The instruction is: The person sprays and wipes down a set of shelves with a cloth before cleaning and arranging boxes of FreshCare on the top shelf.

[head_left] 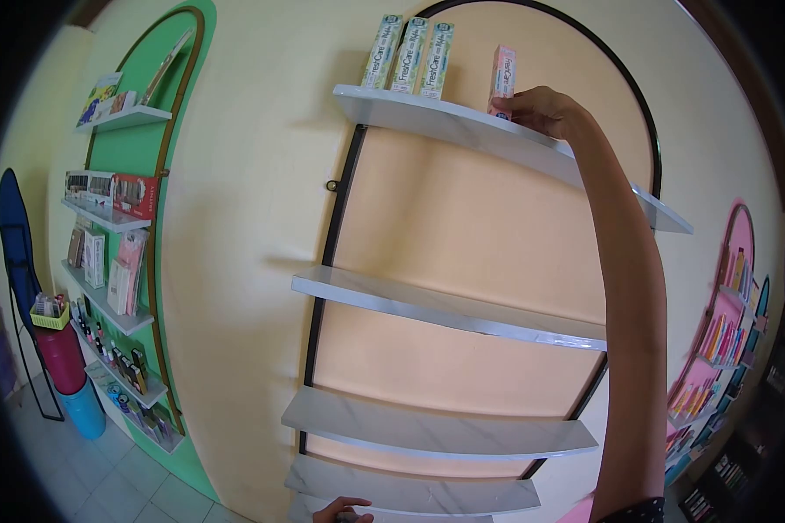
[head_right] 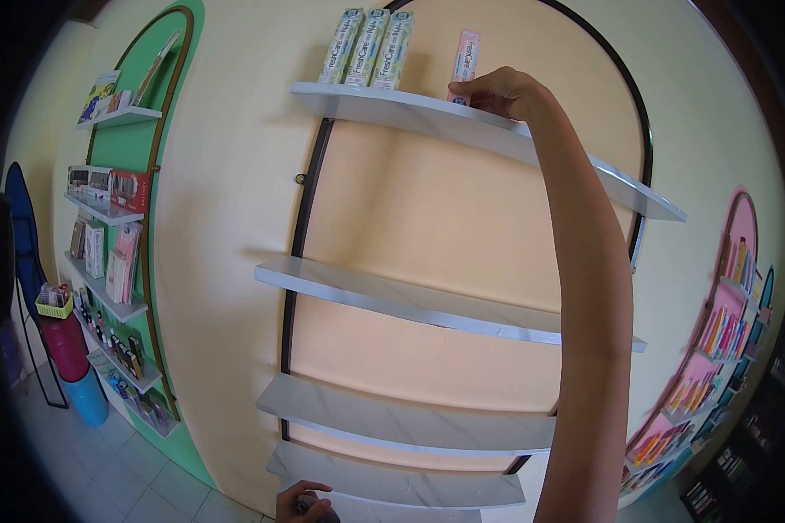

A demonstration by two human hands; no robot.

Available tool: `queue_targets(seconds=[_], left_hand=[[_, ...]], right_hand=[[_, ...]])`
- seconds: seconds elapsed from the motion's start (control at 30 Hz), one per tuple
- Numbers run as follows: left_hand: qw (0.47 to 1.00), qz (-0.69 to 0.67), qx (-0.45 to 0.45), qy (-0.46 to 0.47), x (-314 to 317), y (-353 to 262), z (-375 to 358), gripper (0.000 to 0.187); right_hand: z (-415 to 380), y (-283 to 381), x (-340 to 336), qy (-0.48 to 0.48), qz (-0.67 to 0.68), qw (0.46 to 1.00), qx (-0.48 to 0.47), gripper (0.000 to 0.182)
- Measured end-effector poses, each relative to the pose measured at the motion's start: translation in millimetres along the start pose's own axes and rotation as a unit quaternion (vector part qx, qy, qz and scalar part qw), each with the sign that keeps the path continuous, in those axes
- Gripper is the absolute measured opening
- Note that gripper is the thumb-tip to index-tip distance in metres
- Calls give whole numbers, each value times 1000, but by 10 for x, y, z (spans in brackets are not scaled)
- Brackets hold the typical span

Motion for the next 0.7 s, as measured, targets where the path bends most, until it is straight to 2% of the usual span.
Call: queue_targets(seconds=[0.13,0.33,0.4,0.7], left_hand=[[1000,-25,-9,6,6,37,10,16],[1000,-11,15,11,10,3,31,15],[1000,-6,18,12,4,-6,20,15],[1000,-5,21,13,-4,2,6,14]], right_hand=[[61,53,144,11,-64,998,3,29],[106,110,238,15,-51,999,-3,30],[121,110,246,16,5,1000,-4,31],[183,120,276,29,14,999,-18,36]])
Point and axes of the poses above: each hand's wrist, its own z-axis towards the middle knuckle, its own x-axis out of the palm, y = z × x, the point moved 8 cm from there along z, towards the middle knuckle, and after that the axes turned 12 degrees about y, right-handed, at the moved point
